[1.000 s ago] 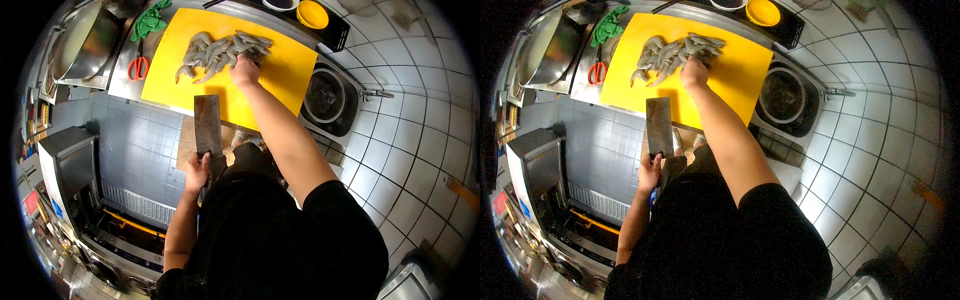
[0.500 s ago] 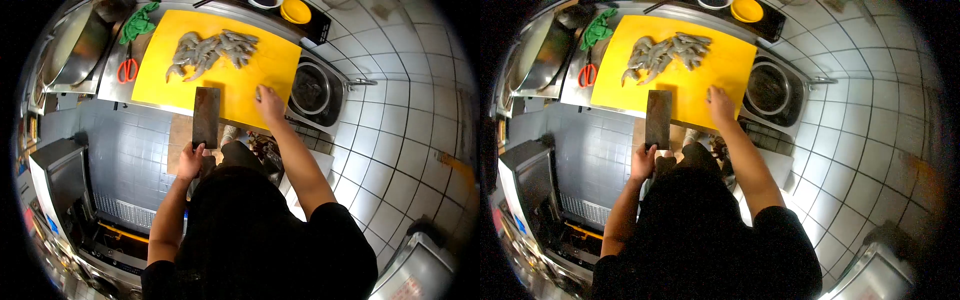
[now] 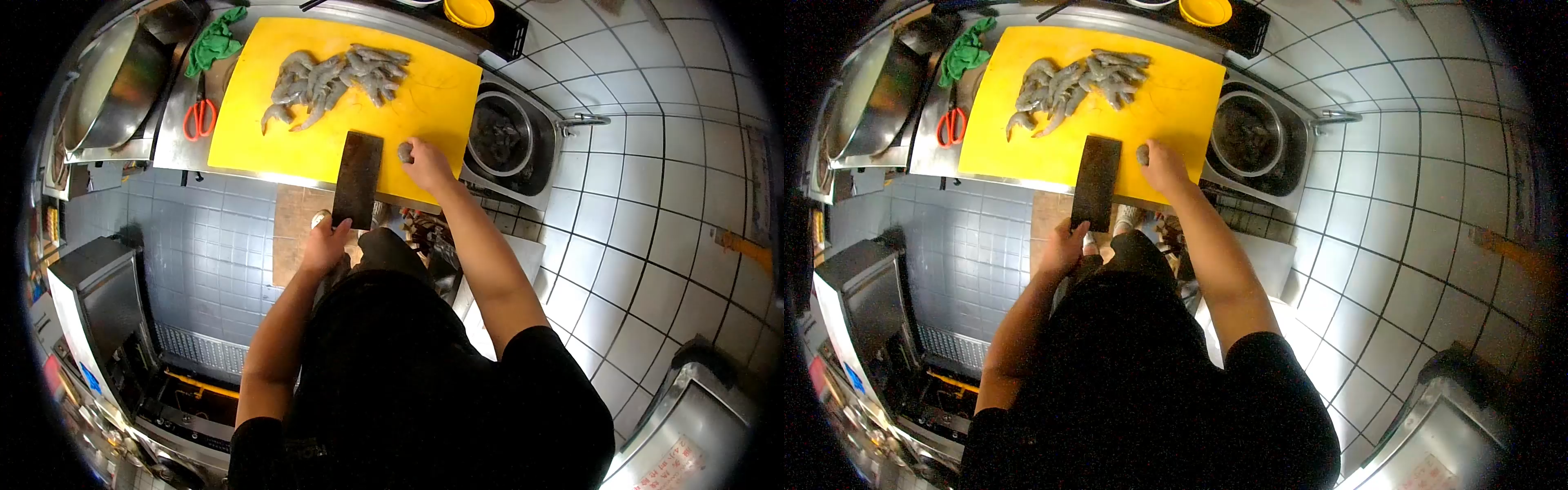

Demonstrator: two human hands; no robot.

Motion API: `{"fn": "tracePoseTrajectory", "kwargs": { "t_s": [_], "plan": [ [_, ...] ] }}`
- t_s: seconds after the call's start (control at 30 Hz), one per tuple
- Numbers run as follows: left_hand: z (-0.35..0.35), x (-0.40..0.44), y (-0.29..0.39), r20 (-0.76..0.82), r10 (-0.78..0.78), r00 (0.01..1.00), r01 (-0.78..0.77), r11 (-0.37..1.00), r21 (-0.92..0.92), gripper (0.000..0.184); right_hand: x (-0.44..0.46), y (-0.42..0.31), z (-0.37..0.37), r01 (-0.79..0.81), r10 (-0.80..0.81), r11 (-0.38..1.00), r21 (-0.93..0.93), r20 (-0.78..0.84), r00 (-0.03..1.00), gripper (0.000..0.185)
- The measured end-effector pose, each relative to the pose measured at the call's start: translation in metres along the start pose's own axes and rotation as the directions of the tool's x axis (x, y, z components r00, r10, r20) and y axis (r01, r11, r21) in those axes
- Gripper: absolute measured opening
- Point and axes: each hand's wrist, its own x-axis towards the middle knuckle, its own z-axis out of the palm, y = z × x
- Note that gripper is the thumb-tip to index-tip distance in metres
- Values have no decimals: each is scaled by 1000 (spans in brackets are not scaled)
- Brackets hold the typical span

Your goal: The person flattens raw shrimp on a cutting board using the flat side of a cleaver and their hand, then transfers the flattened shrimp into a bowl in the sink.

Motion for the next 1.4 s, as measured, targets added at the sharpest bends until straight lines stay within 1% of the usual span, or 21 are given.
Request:
{"fn": "tracePoseTrajectory", "kwargs": {
  "t_s": [0.1, 0.2, 0.3, 0.4, 0.5, 0.6, 0.7, 0.8, 0.9, 1.0, 1.1, 1.2, 1.3, 1.4],
  "plan": [
    [2, 0, 3, 42, -22, 999, 23, 999, -34, 45, 2, 6, 5, 14, -12, 999, 36, -46, 999, 50],
    [8, 5, -2, 60, -46, 997, 51, 996, -78, 47, -1, 7, 6, 46, -43, 998, 32, -104, 994, 47],
    [13, 9, -4, 60, -29, 998, 35, 995, -93, 46, -2, 3, 2, 59, -61, 998, -23, -111, 992, 50],
    [16, 12, -2, 42, 8, 999, -6, 999, -52, 44, -16, -10, -7, 80, -98, 988, -132, -137, 986, 54],
    [13, 7, 13, 79, -53, 996, 60, 993, -97, 42, -22, -5, 14, 150, -270, 933, -328, -362, 892, 58],
    [11, 6, 20, 144, -153, 978, 178, 968, -176, 40, -18, 1, 26, 157, -265, 940, -304, -358, 895, 58],
    [16, 10, 7, 59, -10, 998, 15, 997, -73, 38, -16, 7, 27, 188, -281, 938, -290, -321, 905, 56],
    [24, 15, -8, 58, 10, 998, -2, 990, -143, 35, -19, 8, 22, 192, -266, 940, -282, -251, 931, 61],
    [7, -1, 44, 116, -84, 990, 104, 978, -179, 32, -34, -3, 26, 197, -345, 885, -422, -312, 885, 72],
    [6, 0, 47, 129, -116, 985, 128, 988, -85, 30, -42, -11, 33, 192, -320, 880, -434, -245, 915, 81],
    [6, -1, 45, 138, -116, 984, 135, 981, -139, 28, -41, -12, 40, 191, -285, 897, -397, -191, 939, 85],
    [7, 0, 41, 126, -87, 988, 107, 981, -165, 31, -38, -10, 42, 186, -260, 907, -377, -154, 953, 86],
    [10, 9, 31, 126, -138, 982, 152, 982, -108, 35, -38, -11, 42, 181, -247, 906, -382, -132, 960, 87],
    [13, 22, 23, 93, -28, 995, 30, 999, -19, 38, -38, -13, 38, 185, -233, 918, -352, -99, 968, 88]
  ]
}}
